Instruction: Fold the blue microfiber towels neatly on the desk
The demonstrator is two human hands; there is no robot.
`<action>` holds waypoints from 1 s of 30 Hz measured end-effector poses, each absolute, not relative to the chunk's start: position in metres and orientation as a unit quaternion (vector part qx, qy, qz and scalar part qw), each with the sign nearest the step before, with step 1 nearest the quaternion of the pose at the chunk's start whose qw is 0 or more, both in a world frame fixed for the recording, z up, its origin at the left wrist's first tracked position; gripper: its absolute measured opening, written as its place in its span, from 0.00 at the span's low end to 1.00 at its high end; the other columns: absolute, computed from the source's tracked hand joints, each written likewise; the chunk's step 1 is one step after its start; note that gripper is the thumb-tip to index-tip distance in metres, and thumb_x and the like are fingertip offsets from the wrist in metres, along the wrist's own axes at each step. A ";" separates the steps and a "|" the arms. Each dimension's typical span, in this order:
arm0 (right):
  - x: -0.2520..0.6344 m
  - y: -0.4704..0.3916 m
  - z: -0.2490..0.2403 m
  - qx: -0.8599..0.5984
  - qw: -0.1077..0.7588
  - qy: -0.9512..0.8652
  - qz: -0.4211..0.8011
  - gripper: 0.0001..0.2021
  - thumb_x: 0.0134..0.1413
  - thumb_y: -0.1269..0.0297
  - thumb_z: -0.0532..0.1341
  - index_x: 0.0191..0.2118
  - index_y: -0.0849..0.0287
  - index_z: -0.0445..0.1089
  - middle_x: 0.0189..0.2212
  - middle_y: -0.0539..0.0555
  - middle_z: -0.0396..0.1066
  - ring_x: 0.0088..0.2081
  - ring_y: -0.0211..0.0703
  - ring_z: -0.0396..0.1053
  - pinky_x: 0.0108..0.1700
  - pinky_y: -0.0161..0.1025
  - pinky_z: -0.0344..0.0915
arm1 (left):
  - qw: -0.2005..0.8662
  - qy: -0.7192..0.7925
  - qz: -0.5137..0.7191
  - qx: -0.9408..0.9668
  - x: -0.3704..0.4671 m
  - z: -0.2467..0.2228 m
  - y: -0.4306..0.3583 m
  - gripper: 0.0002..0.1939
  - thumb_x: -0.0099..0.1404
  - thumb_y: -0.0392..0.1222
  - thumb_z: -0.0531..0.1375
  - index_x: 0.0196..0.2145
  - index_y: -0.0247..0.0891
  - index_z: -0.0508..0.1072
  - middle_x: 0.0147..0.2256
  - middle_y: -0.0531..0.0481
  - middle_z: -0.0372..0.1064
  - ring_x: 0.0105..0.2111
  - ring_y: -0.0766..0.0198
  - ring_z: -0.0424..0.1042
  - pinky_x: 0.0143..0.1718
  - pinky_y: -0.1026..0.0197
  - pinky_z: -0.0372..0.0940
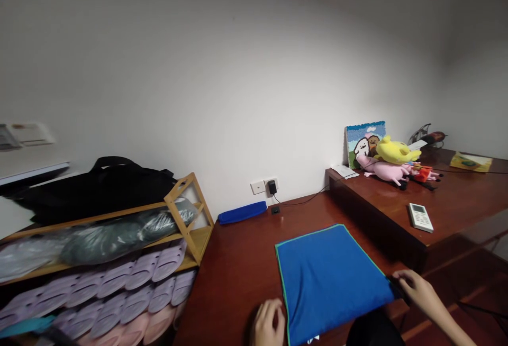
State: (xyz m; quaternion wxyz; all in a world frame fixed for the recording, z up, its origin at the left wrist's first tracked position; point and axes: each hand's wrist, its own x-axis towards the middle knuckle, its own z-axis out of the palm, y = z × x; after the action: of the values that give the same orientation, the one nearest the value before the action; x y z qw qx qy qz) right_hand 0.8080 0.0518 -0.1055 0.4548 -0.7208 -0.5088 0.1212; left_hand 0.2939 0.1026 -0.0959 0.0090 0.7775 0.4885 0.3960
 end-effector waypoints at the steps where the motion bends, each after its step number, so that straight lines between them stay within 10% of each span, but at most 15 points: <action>1: 0.804 0.065 -0.095 -0.724 0.445 -0.513 0.120 0.17 0.43 0.44 0.57 0.28 0.45 0.80 0.35 0.54 0.84 0.40 0.61 0.81 0.46 0.50 0.77 | 0.046 0.538 0.354 0.763 0.298 -0.079 0.120 0.15 0.73 0.43 0.51 0.39 0.48 0.79 0.38 0.46 0.82 0.40 0.55 0.81 0.44 0.58 0.73; 18: 0.755 0.259 -0.077 -0.805 0.250 -0.515 0.157 0.19 0.58 0.53 0.58 0.46 0.53 0.81 0.43 0.58 0.83 0.46 0.52 0.80 0.45 0.42 0.73 | 0.136 0.721 0.143 0.664 0.331 -0.050 0.255 0.16 0.74 0.46 0.53 0.37 0.46 0.80 0.40 0.48 0.84 0.43 0.57 0.81 0.39 0.62 0.65; 24: 0.712 0.237 -0.082 -0.808 0.231 -0.537 0.076 0.27 0.66 0.55 0.47 0.61 0.58 0.73 0.59 0.67 0.73 0.59 0.62 0.71 0.59 0.57 0.67 | 0.061 0.683 0.196 0.701 0.341 -0.059 0.234 0.20 0.76 0.41 0.46 0.52 0.44 0.77 0.54 0.45 0.78 0.56 0.56 0.74 0.59 0.56 0.63; 30: 0.642 0.179 -0.106 -0.743 0.184 -0.643 0.035 0.30 0.67 0.43 0.48 0.70 0.42 0.63 0.72 0.50 0.60 0.73 0.60 0.53 0.73 0.62 0.46 | 0.052 0.495 0.183 0.848 0.364 -0.085 0.210 0.29 0.76 0.56 0.50 0.71 0.49 0.61 0.73 0.49 0.54 0.73 0.49 0.52 0.72 0.42 0.51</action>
State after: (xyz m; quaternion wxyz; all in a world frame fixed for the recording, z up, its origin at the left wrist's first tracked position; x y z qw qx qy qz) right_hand 0.6417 0.1793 -0.1063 0.1845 -0.7428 -0.6426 0.0349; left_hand 0.3637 0.2105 -0.0847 0.0517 0.8479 0.4948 0.1832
